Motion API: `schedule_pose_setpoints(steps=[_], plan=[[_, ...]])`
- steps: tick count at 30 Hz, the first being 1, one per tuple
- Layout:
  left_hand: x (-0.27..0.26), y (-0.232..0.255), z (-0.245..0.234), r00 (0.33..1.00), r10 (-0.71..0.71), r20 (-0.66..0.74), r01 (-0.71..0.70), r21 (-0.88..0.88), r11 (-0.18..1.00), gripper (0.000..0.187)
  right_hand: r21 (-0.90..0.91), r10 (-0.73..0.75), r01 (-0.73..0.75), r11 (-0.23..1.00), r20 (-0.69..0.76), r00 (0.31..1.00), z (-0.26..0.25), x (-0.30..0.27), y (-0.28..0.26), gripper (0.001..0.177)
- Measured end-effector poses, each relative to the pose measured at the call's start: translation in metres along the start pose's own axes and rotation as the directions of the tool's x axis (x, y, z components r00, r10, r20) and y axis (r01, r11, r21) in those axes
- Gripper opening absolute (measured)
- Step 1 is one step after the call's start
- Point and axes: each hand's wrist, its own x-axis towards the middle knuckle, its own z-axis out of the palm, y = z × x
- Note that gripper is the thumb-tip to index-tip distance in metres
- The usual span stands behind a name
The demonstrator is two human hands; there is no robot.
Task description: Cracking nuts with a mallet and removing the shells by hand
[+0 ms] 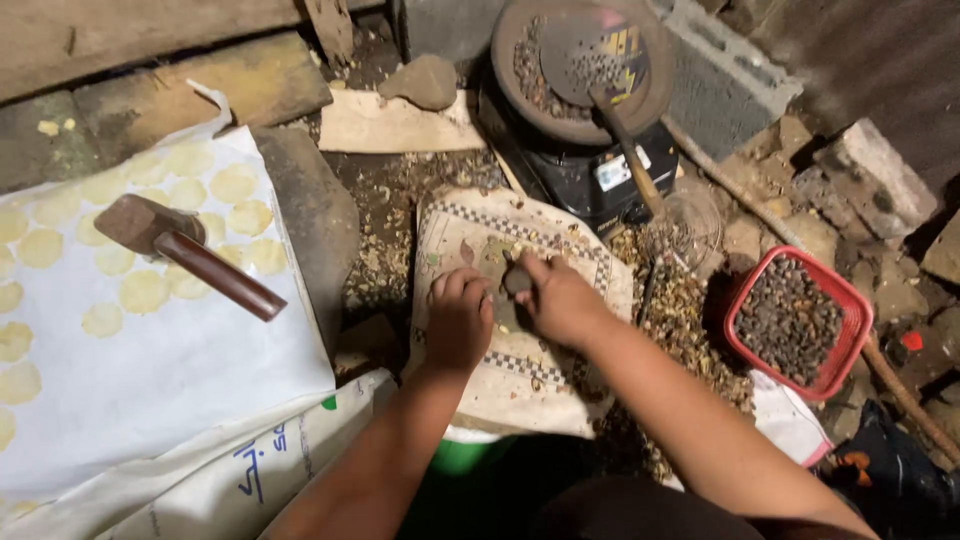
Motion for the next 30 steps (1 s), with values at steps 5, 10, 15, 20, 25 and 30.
schedule_pose_setpoints(steps=[5, 10, 15, 20, 25, 30], plan=[[0.01, -0.013, 0.014, 0.998, 0.022, -0.052, -0.023, -0.019, 1.0, 0.031, -0.104, -0.11, 0.109, 0.989, -0.013, 0.994, 0.004, -0.016, 0.011, 0.042], [0.013, -0.01, 0.003, 0.994, 0.059, 0.096, -0.056, -0.041, 0.998, 0.033, -0.074, 0.027, -0.041, 0.996, -0.181, 0.983, 0.016, -0.04, 0.047, 0.055], [0.017, -0.003, 0.0, 0.995, 0.066, 0.077, -0.063, -0.042, 0.997, 0.027, -0.058, 0.105, -0.114, 0.992, -0.134, 0.985, 0.02, -0.03, 0.051, 0.054], [0.014, -0.004, -0.004, 0.993, 0.107, 0.047, -0.108, 0.024, 0.994, 0.035, 0.057, -0.015, 0.028, 0.998, -0.216, 0.976, -0.002, -0.016, 0.012, 0.052], [0.01, -0.018, 0.008, 0.976, 0.18, -0.124, -0.17, 0.087, 0.982, 0.033, -0.082, -0.243, 0.23, 0.97, -0.247, 0.938, 0.019, -0.009, 0.01, 0.048], [0.008, -0.016, 0.002, 0.976, 0.215, -0.022, -0.215, 0.007, 0.977, 0.026, 0.227, 0.01, 0.0, 0.974, -0.045, 0.999, -0.006, 0.001, 0.022, 0.049]])
